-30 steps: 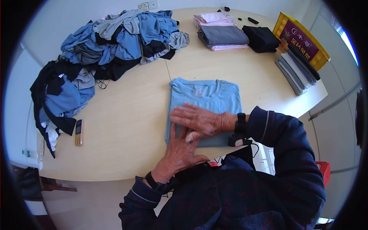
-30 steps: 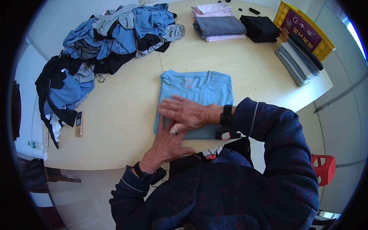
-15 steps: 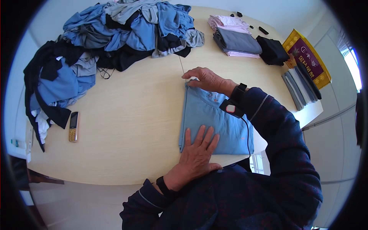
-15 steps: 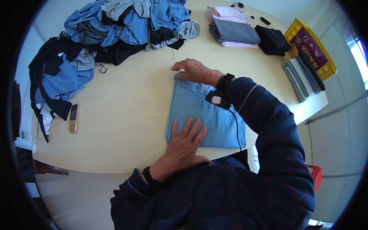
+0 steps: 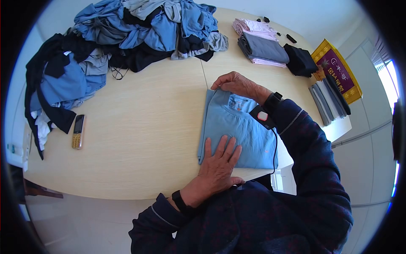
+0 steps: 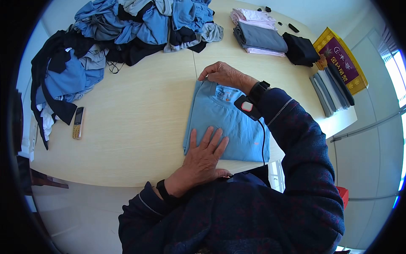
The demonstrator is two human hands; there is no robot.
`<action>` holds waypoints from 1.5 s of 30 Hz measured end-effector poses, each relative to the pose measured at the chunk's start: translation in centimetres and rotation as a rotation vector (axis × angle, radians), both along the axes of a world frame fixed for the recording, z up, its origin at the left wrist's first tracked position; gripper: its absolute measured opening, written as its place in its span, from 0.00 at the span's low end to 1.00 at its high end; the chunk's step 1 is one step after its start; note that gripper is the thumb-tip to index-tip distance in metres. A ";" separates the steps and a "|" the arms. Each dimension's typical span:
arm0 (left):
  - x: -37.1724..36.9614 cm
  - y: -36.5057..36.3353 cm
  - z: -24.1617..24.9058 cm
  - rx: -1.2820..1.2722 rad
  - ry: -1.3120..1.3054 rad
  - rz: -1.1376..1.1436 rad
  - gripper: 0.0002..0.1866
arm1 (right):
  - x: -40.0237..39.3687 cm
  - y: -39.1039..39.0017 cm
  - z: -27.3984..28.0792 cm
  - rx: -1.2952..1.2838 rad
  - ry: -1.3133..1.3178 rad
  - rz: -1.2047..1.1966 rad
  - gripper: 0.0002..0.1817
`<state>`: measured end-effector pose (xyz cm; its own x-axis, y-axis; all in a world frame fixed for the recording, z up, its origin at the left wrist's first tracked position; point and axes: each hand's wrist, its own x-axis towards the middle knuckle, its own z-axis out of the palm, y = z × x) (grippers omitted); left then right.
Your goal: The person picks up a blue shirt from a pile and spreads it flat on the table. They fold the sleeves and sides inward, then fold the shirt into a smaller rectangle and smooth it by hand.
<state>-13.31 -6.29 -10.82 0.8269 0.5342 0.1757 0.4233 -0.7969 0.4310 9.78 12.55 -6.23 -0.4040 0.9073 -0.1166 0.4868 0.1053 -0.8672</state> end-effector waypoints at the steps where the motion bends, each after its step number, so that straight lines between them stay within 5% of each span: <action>1: 0.0 0.0 -0.1 0.014 -0.013 0.004 0.54 | 0.1 -0.3 0.5 -0.006 0.026 0.000 0.18; 8: 0.1 -0.1 -0.6 0.054 -0.061 0.019 0.55 | 0.3 -1.5 2.0 0.041 -0.168 -0.023 0.17; 20: 0.1 -0.2 -0.8 0.060 -0.074 0.022 0.54 | -0.3 -2.1 2.7 0.557 -0.536 0.173 0.10; 29: 0.0 0.0 -0.2 0.006 -0.014 0.000 0.53 | -0.4 -2.6 3.9 0.473 -0.680 0.212 0.06; 45: 0.1 -0.1 -0.5 0.028 -0.057 0.019 0.53 | 0.2 -1.4 3.2 0.031 -0.435 0.102 0.10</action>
